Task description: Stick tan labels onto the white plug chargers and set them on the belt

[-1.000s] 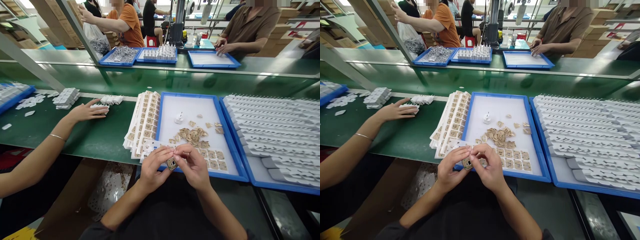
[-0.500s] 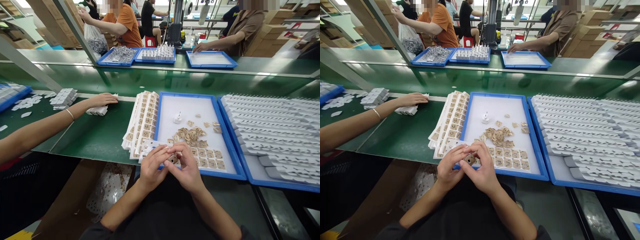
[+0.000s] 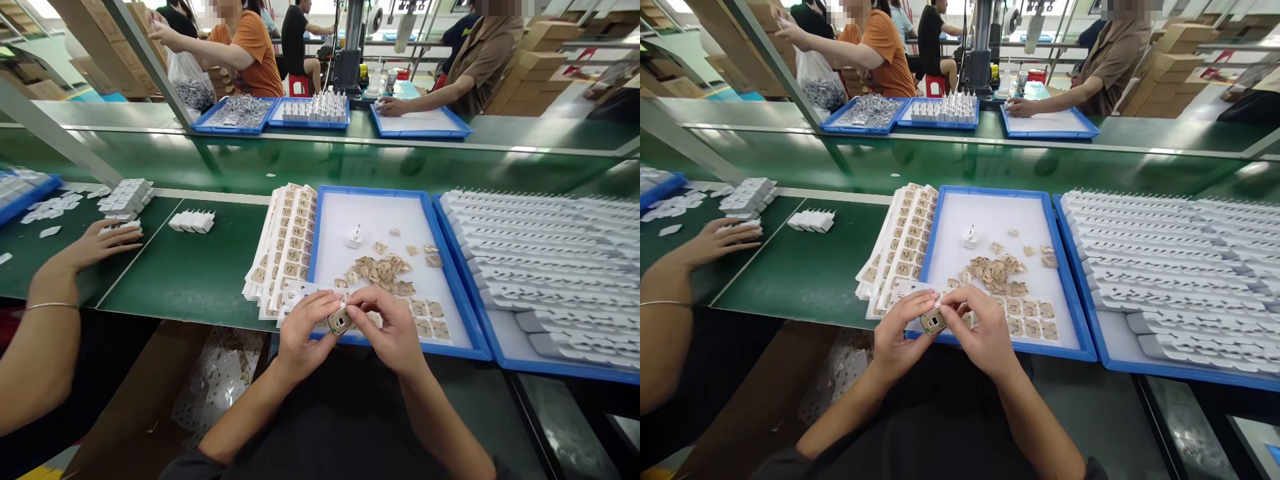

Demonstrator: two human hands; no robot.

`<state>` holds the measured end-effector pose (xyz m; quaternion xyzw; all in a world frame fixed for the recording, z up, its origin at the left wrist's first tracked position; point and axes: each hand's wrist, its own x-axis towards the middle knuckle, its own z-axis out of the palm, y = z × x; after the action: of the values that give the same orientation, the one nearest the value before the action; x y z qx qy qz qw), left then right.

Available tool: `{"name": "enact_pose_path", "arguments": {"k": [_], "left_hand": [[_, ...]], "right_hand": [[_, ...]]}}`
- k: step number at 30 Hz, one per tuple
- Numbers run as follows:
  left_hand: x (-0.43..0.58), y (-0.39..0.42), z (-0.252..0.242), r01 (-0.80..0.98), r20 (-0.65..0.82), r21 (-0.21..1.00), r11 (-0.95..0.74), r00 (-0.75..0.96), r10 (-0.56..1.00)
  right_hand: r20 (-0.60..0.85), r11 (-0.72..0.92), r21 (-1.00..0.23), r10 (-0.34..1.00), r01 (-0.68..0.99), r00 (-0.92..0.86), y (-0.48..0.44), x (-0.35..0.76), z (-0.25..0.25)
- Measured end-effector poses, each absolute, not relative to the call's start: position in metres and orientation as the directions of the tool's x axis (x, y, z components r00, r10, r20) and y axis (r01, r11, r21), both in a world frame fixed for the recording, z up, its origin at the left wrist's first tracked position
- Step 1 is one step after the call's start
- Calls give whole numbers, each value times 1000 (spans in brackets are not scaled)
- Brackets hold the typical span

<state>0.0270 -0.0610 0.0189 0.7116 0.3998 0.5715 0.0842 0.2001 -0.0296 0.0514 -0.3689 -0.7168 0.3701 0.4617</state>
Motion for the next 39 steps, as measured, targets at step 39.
{"name": "enact_pose_path", "arguments": {"k": [39], "left_hand": [[-207, 144, 2, 576, 316, 807, 128, -606, 730]], "right_hand": [[303, 211, -626, 953, 751, -16, 29, 297, -17]]}}
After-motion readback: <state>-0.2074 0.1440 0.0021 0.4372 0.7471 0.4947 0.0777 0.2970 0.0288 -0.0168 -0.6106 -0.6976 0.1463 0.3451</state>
